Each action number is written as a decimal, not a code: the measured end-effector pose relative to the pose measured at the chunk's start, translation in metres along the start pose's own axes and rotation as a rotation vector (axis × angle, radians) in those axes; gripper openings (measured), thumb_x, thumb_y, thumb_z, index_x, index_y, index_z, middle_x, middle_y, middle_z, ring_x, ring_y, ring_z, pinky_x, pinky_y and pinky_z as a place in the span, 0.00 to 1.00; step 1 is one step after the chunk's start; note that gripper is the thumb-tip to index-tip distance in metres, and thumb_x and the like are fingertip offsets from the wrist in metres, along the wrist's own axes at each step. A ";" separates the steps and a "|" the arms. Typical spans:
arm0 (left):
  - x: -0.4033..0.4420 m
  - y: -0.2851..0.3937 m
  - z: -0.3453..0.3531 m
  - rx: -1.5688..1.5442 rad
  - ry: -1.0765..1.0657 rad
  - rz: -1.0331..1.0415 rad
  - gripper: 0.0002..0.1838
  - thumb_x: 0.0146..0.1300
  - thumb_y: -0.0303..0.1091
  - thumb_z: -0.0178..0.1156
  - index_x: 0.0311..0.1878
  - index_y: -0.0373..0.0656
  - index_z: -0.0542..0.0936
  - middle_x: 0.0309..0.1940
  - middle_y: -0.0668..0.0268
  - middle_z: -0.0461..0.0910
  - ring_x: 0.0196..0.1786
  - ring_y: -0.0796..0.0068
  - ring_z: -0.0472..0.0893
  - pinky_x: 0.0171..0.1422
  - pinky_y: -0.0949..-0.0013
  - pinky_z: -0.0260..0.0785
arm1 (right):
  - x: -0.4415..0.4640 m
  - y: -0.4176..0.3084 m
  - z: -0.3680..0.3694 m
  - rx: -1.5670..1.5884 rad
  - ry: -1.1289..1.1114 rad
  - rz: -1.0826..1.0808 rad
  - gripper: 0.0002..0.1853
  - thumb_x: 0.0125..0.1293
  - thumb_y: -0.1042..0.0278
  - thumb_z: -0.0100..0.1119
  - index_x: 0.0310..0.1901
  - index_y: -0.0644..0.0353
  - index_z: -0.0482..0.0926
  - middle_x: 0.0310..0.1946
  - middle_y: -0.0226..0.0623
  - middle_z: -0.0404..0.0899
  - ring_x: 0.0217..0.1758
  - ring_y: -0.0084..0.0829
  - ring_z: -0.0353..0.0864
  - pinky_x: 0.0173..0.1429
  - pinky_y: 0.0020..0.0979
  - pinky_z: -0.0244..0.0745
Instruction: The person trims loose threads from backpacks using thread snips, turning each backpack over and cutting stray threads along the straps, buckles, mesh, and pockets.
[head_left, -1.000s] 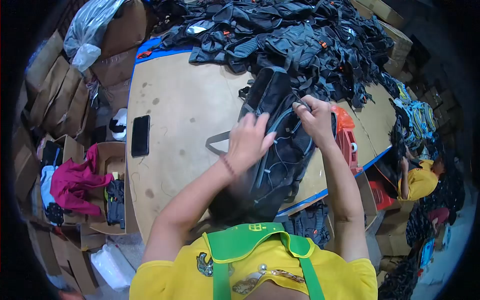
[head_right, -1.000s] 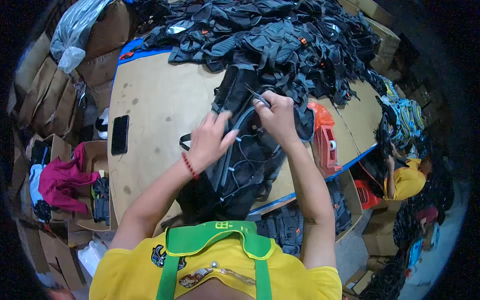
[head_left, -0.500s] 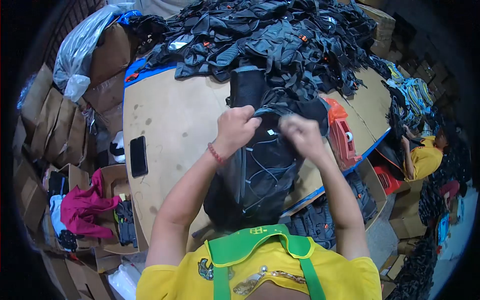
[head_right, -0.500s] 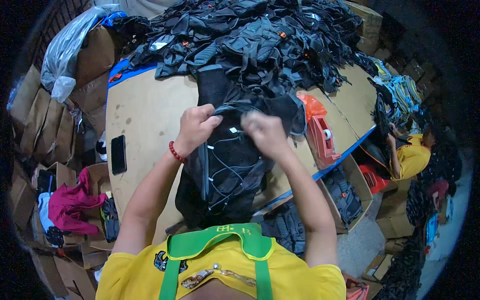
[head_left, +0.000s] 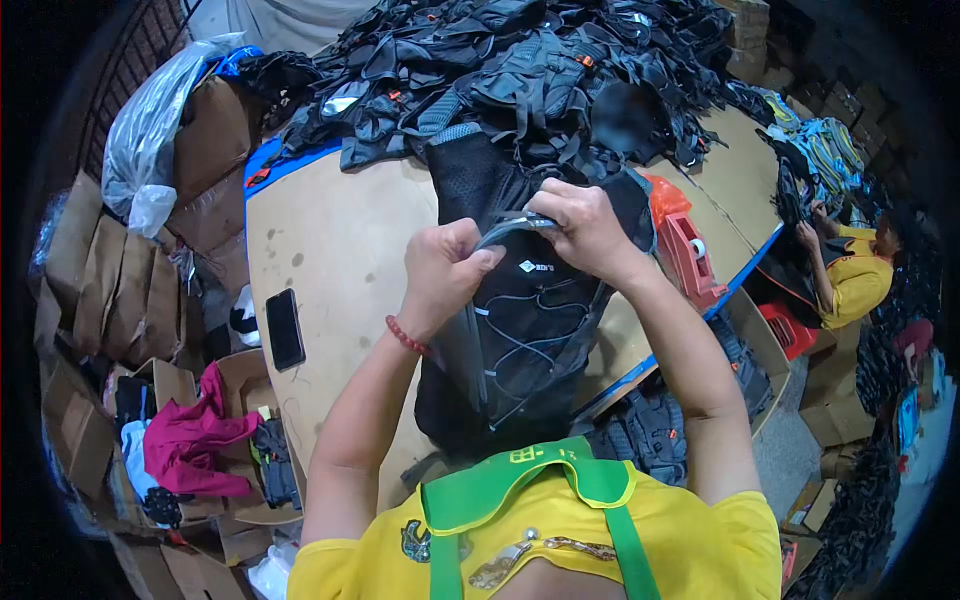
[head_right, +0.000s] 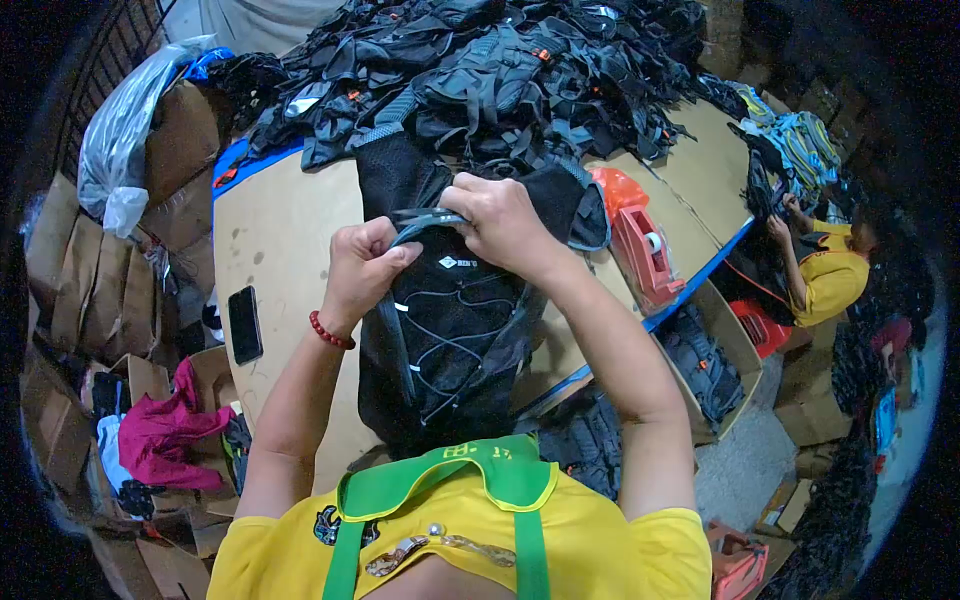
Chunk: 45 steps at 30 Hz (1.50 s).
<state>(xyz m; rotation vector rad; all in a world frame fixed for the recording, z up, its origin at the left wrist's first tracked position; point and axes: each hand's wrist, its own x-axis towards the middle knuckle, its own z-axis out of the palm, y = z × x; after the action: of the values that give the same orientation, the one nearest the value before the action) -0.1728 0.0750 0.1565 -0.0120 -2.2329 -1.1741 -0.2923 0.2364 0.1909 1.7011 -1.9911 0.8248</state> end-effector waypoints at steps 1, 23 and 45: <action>-0.001 0.000 -0.002 -0.025 -0.006 -0.005 0.19 0.49 0.29 0.65 0.13 0.42 0.63 0.09 0.76 0.60 0.16 0.89 0.58 0.19 0.77 0.48 | 0.001 -0.002 -0.004 -0.025 -0.002 -0.050 0.09 0.44 0.80 0.58 0.30 0.61 0.72 0.23 0.38 0.69 0.27 0.41 0.75 0.29 0.37 0.69; -0.014 -0.046 -0.022 -0.610 0.175 -0.549 0.15 0.52 0.31 0.63 0.16 0.51 0.69 0.13 0.80 0.64 0.15 0.89 0.58 0.20 0.81 0.47 | -0.124 0.020 0.032 0.306 0.105 0.466 0.08 0.48 0.78 0.62 0.23 0.65 0.70 0.19 0.43 0.70 0.23 0.41 0.72 0.28 0.33 0.65; -0.215 -0.046 0.005 0.329 -0.106 -0.518 0.49 0.37 0.47 0.72 0.62 0.42 0.59 0.53 0.47 0.63 0.59 0.48 0.60 0.64 0.55 0.54 | -0.264 -0.089 0.123 0.734 0.111 1.282 0.15 0.58 0.64 0.61 0.41 0.67 0.78 0.25 0.24 0.73 0.28 0.15 0.67 0.33 0.22 0.65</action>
<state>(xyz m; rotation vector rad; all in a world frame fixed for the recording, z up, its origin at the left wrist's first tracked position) -0.0130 0.1067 0.0087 0.6858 -2.5848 -1.0521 -0.1472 0.3452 -0.0533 0.3029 -2.7755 2.1634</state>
